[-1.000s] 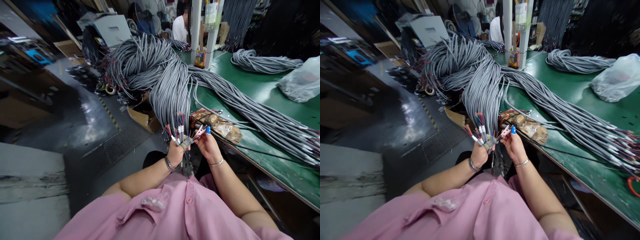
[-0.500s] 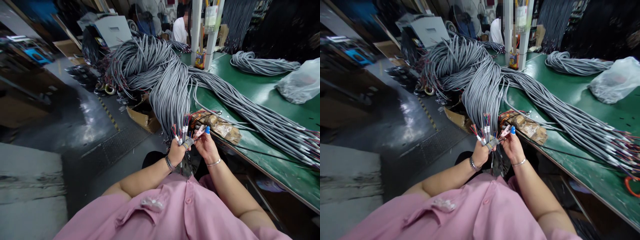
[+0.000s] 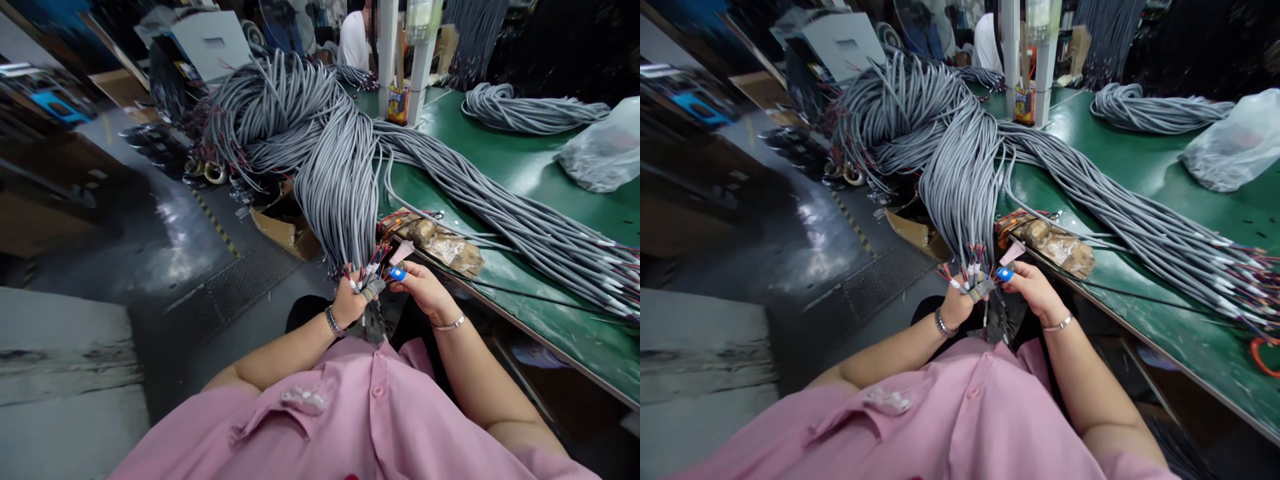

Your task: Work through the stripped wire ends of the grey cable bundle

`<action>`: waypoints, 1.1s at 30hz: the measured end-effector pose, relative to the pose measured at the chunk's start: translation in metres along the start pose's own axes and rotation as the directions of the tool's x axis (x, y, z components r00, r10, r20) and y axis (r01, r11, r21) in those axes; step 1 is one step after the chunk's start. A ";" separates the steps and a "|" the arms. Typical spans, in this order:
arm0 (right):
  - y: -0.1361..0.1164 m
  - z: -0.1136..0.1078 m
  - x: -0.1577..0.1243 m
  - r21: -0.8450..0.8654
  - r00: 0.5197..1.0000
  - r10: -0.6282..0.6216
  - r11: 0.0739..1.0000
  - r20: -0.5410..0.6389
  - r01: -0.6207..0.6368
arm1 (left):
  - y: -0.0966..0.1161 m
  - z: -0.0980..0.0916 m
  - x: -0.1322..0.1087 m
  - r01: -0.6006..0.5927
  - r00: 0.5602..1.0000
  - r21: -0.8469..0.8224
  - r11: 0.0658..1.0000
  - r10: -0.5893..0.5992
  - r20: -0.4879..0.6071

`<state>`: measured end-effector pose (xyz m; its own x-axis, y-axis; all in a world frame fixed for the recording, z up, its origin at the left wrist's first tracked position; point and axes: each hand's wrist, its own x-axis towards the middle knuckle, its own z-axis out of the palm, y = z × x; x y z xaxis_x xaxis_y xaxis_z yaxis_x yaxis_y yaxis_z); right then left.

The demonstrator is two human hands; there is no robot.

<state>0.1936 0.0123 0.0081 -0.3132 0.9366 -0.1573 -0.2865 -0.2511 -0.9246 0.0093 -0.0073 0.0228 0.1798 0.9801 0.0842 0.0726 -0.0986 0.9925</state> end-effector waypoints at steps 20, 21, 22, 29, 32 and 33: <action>0.027 0.022 -0.030 -0.028 0.928 -0.255 0.966 -0.272 0.258 | -0.011 -0.002 0.005 0.050 0.995 -0.145 0.988 -0.037 0.090; 0.029 0.024 -0.028 0.015 0.937 -0.225 0.971 -0.269 0.237 | -0.012 -0.002 0.005 0.044 0.995 -0.147 0.988 -0.031 0.091; 0.030 0.026 -0.026 0.035 0.939 -0.215 0.972 -0.268 0.233 | -0.012 -0.002 0.005 0.038 0.995 -0.144 0.989 -0.025 0.096; 0.008 0.044 -0.014 -0.031 0.956 -0.247 0.969 -0.158 0.245 | -0.011 -0.012 0.006 0.073 0.966 -0.021 0.997 -0.065 0.251; 0.005 0.047 -0.012 -0.040 0.959 -0.245 0.969 -0.142 0.242 | -0.012 -0.012 0.005 0.068 0.979 -0.057 0.996 -0.056 0.195; 0.006 0.047 -0.012 -0.041 0.956 -0.246 0.969 -0.158 0.242 | -0.013 -0.011 0.004 0.064 0.987 -0.087 0.994 -0.050 0.154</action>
<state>0.1528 -0.0115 0.0204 -0.0864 0.9960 0.0221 -0.3164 -0.0064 -0.9486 -0.0013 0.0001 0.0110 0.3244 0.9457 0.0195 -0.0014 -0.0201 0.9998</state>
